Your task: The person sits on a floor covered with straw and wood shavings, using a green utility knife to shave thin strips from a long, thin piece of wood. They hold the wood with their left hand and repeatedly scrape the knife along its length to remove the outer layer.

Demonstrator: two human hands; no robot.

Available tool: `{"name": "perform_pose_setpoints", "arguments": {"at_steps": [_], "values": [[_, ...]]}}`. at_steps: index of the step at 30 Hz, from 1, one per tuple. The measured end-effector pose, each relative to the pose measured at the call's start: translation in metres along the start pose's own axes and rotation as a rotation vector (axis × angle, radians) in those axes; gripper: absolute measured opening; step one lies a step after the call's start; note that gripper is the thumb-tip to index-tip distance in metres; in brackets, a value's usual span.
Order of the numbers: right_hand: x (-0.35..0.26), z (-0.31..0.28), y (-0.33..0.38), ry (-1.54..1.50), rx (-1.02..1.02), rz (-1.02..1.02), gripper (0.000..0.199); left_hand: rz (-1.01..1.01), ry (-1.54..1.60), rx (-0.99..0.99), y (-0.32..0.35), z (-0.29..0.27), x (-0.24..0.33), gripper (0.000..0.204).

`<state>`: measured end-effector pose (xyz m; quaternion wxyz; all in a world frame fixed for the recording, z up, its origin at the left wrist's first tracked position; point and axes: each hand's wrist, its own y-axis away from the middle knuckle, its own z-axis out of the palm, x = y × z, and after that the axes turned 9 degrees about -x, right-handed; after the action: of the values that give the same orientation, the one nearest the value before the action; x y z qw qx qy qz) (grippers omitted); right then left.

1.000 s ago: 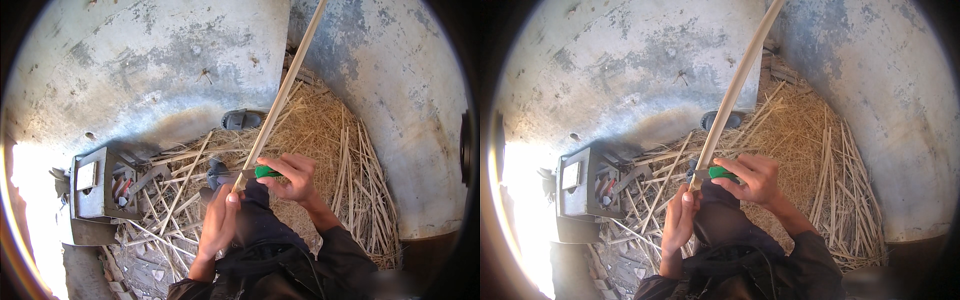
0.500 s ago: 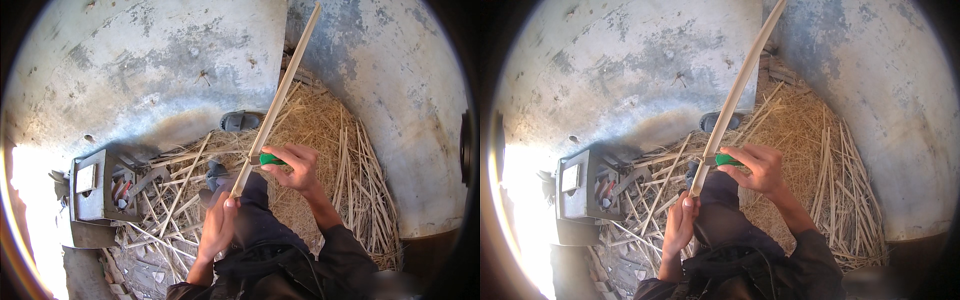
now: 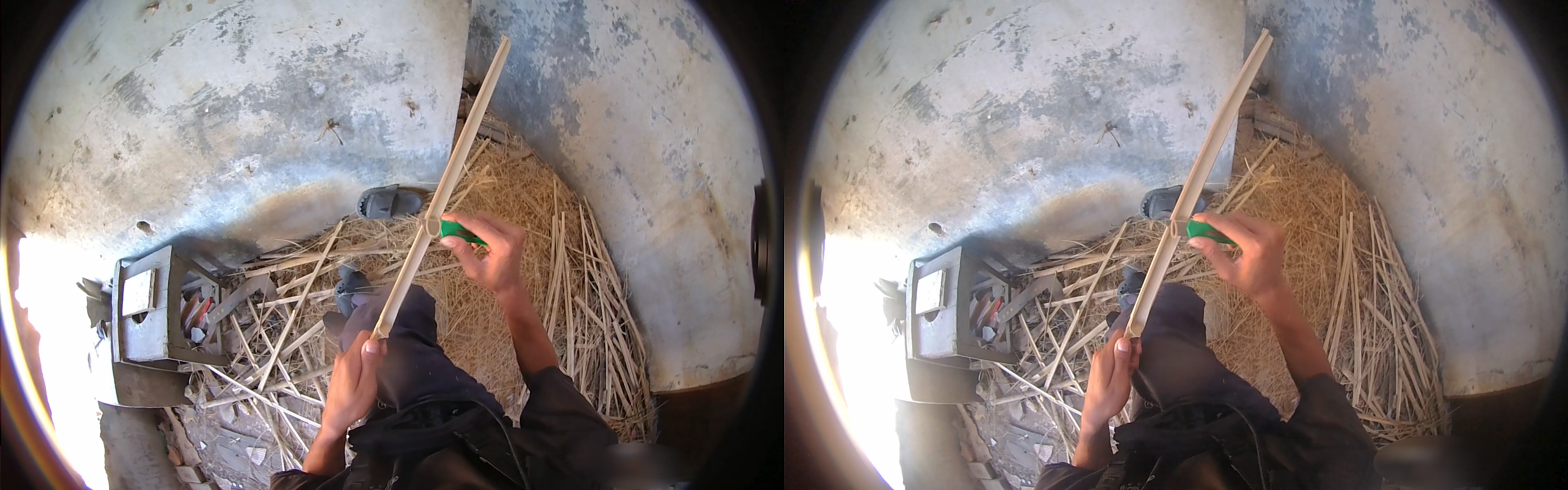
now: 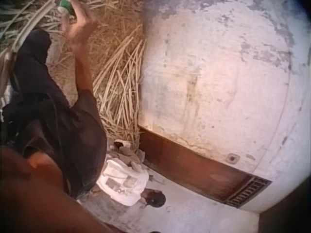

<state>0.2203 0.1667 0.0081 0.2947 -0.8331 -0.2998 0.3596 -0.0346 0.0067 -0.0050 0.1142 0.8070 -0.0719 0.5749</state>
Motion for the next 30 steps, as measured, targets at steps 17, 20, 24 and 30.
{"name": "perform_pose_setpoints", "arguments": {"at_steps": [17,20,24,30], "values": [[0.054,0.011,-0.023,-0.010,0.067,0.009,0.038,-0.110,-0.031,0.049,0.026,-0.001,-0.009,0.046],[0.092,0.002,-0.031,0.027,0.046,0.205,0.047,-0.127,-0.043,0.030,0.034,0.003,-0.014,0.045],[0.108,-0.012,-0.050,0.127,0.063,0.236,0.050,-0.173,-0.010,0.029,0.048,0.007,-0.020,0.050],[0.130,-0.009,-0.063,0.174,-0.009,0.391,0.054,-0.200,-0.033,-0.003,0.055,0.002,-0.026,0.045]]}}
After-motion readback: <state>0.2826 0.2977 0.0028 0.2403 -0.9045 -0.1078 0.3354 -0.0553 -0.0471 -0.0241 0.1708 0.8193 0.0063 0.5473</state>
